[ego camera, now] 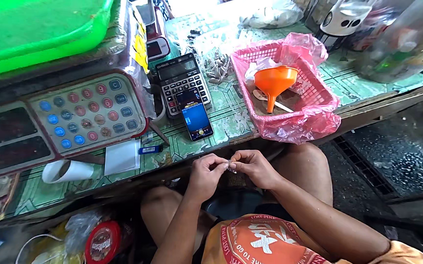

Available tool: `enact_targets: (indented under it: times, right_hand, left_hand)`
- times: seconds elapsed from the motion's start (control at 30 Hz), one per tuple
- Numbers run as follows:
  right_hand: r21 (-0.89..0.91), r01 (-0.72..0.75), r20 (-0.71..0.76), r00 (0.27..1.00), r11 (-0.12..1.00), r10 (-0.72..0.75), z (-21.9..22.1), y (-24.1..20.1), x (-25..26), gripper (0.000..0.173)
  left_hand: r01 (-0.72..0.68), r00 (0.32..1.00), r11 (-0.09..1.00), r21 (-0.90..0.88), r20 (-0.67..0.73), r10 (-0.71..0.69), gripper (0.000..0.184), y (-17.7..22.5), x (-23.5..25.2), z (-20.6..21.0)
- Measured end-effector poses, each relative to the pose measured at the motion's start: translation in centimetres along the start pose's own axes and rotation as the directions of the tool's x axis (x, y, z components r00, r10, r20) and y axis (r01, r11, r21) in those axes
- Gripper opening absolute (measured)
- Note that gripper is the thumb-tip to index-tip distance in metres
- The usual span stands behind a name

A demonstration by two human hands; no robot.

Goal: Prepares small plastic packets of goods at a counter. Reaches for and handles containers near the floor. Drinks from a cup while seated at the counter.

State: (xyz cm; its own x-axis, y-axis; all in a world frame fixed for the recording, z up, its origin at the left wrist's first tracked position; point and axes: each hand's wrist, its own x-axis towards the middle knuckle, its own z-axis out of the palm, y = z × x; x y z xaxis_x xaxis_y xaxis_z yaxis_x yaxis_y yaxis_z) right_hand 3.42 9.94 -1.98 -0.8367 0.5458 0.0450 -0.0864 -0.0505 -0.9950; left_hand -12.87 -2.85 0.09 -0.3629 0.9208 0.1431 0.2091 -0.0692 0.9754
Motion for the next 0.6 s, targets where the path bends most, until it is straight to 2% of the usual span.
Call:
enact_targets:
  times: [0.13,0.23,0.33,0.4,0.47,0.53,0.6]
  right_hand:
    - [-0.020,0.009,0.030,1.000,1.000,-0.009,0.0,0.1,-0.4,0.014]
    - [0.038,0.014,0.046,0.999,0.999,-0.016,0.2,0.2,-0.7,0.009]
    - [0.101,-0.006,-0.065,0.998,0.995,0.013,1.2,0.3,-0.8,0.012]
    - [0.136,-0.046,-0.104,0.993,0.990,0.060,1.8,0.3,-0.9,0.018]
    - [0.125,-0.071,-0.100,0.992,0.990,0.084,2.1,0.1,-1.0,0.020]
    - [-0.050,0.011,-0.118,0.993,0.999,-0.017,2.0,-0.3,-1.1,0.016]
    - [-0.344,0.189,-0.112,0.964,0.920,-0.240,1.3,-1.2,-0.9,0.022]
  left_hand:
    - [0.024,0.999,0.999,-0.038,-0.039,-0.026,0.014,-0.2,0.1,0.7]
    - [0.010,0.988,0.964,-0.267,-0.147,-0.051,0.012,-0.8,-0.2,1.9]
    - [-0.051,0.970,0.890,-0.454,-0.234,-0.063,0.020,-1.8,-0.9,3.5]
    - [-0.112,0.936,0.895,-0.431,-0.347,-0.050,0.008,-2.2,-1.1,4.6]
    - [-0.154,0.901,0.921,-0.357,-0.434,-0.017,0.004,-2.4,-1.1,5.0]
    - [-0.172,0.890,0.958,-0.228,-0.453,0.052,0.004,-2.5,-1.0,4.5]
    - [-0.182,0.893,0.983,-0.036,-0.424,0.150,0.002,-2.4,-1.1,3.6]
